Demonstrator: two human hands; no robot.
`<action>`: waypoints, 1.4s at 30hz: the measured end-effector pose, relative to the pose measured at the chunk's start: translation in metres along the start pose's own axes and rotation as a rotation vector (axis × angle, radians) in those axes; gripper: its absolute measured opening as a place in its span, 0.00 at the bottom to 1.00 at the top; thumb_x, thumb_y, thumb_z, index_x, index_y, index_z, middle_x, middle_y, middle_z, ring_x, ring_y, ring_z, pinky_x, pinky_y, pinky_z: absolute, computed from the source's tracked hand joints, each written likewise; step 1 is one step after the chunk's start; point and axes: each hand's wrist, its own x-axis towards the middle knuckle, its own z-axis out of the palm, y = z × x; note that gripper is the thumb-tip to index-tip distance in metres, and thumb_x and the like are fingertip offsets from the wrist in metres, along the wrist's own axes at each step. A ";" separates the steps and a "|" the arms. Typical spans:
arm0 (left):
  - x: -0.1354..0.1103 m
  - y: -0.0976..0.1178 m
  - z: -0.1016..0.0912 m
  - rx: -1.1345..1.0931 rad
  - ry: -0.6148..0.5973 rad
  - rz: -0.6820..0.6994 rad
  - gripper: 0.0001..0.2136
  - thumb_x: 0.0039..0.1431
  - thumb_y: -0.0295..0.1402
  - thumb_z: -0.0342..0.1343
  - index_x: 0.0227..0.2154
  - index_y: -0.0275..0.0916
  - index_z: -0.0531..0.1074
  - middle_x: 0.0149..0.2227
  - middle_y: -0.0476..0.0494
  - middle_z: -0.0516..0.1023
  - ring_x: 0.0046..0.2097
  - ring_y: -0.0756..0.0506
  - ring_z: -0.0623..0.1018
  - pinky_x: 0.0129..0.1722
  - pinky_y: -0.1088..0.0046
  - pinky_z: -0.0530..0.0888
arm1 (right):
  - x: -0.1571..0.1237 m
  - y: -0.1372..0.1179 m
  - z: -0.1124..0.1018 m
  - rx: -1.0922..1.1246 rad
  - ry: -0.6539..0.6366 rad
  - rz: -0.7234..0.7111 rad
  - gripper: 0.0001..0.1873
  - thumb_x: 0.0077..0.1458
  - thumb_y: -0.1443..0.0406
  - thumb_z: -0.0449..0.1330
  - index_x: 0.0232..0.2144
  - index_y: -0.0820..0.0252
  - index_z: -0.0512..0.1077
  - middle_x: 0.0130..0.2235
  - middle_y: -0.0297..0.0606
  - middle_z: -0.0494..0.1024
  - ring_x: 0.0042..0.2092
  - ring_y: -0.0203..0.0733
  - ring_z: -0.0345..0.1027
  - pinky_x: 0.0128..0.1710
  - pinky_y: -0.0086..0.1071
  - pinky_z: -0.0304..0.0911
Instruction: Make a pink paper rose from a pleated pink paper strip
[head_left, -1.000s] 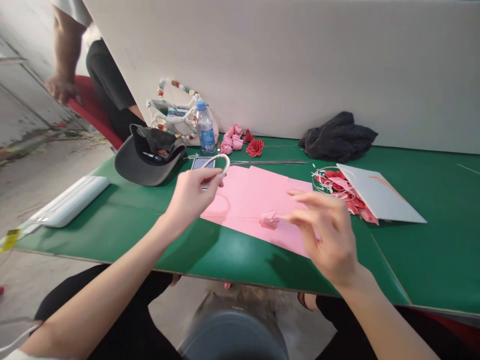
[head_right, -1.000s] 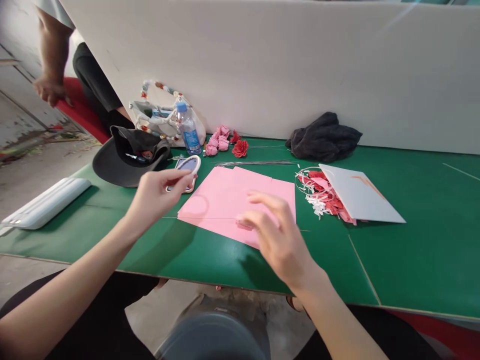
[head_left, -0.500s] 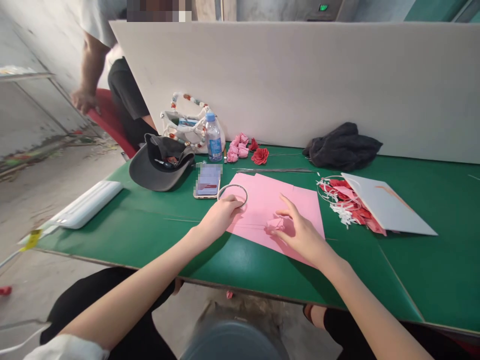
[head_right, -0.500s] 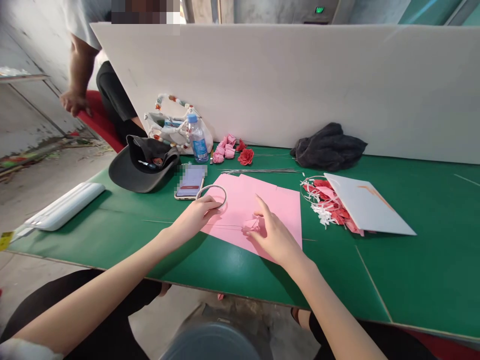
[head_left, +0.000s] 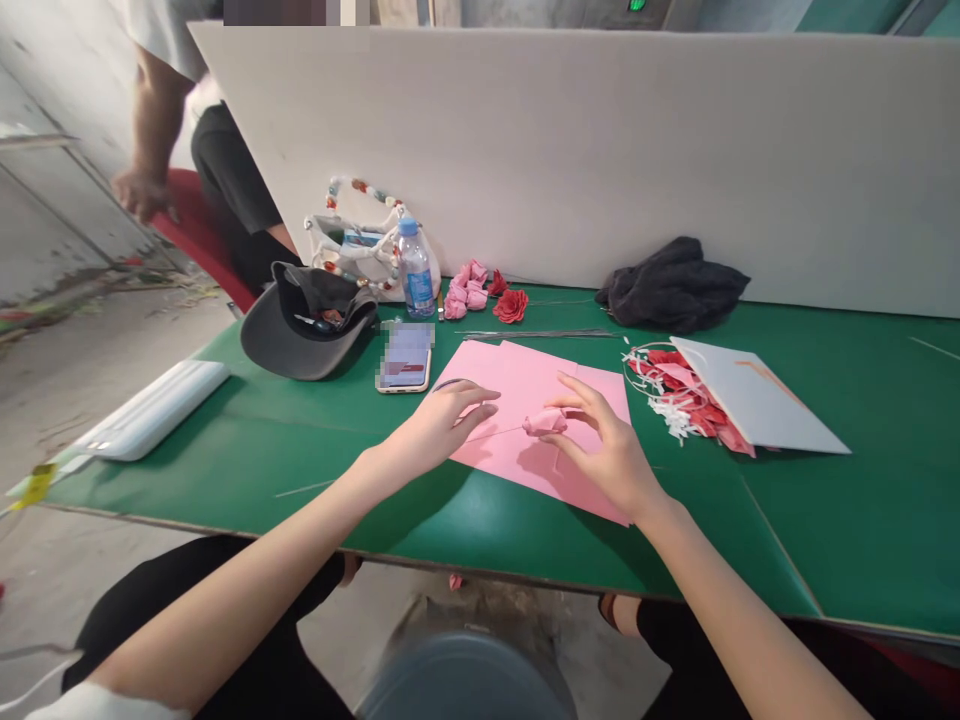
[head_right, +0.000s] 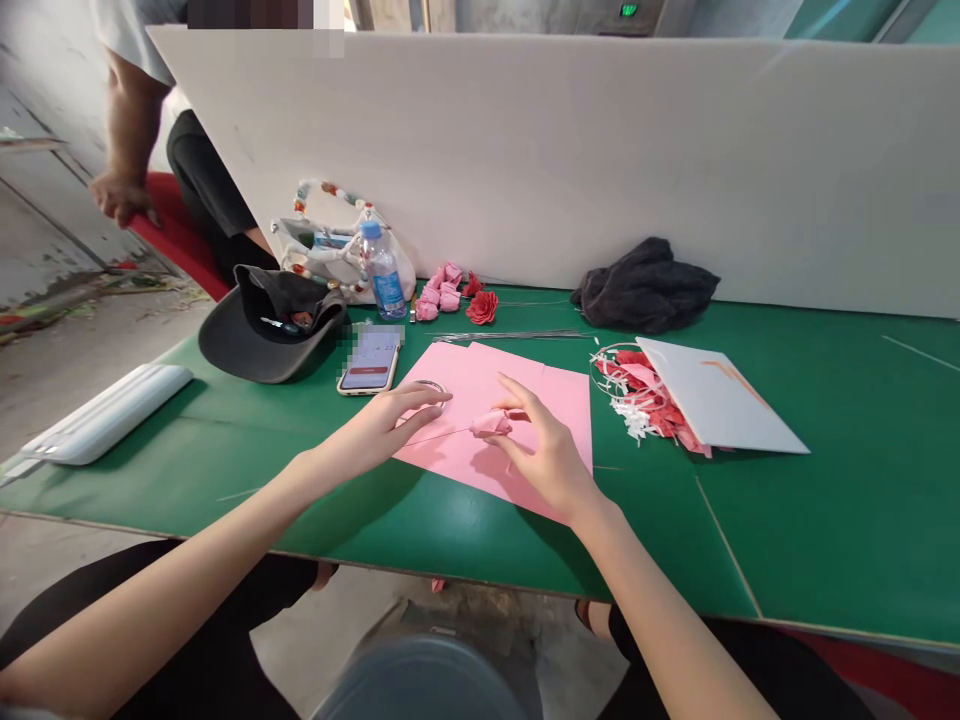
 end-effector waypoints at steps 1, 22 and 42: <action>-0.001 0.009 -0.003 -0.012 -0.017 -0.006 0.17 0.69 0.38 0.46 0.51 0.38 0.76 0.48 0.37 0.79 0.50 0.40 0.78 0.50 0.64 0.73 | 0.000 0.000 -0.001 0.010 0.009 -0.012 0.35 0.59 0.62 0.64 0.65 0.49 0.57 0.50 0.41 0.77 0.51 0.44 0.74 0.56 0.46 0.68; 0.007 0.006 -0.015 -1.009 -0.326 -0.442 0.10 0.55 0.36 0.66 0.37 0.36 0.77 0.37 0.41 0.84 0.36 0.47 0.83 0.34 0.74 0.77 | 0.048 -0.004 0.007 0.252 0.284 0.060 0.37 0.56 0.60 0.65 0.64 0.47 0.55 0.58 0.45 0.71 0.57 0.48 0.71 0.58 0.49 0.68; 0.007 -0.001 -0.009 -1.425 -0.016 -0.381 0.33 0.40 0.28 0.75 0.52 0.40 0.72 0.59 0.33 0.74 0.57 0.36 0.76 0.58 0.60 0.69 | 0.037 -0.046 -0.026 -0.095 0.036 0.276 0.39 0.55 0.69 0.59 0.67 0.53 0.52 0.31 0.33 0.82 0.30 0.44 0.79 0.37 0.41 0.76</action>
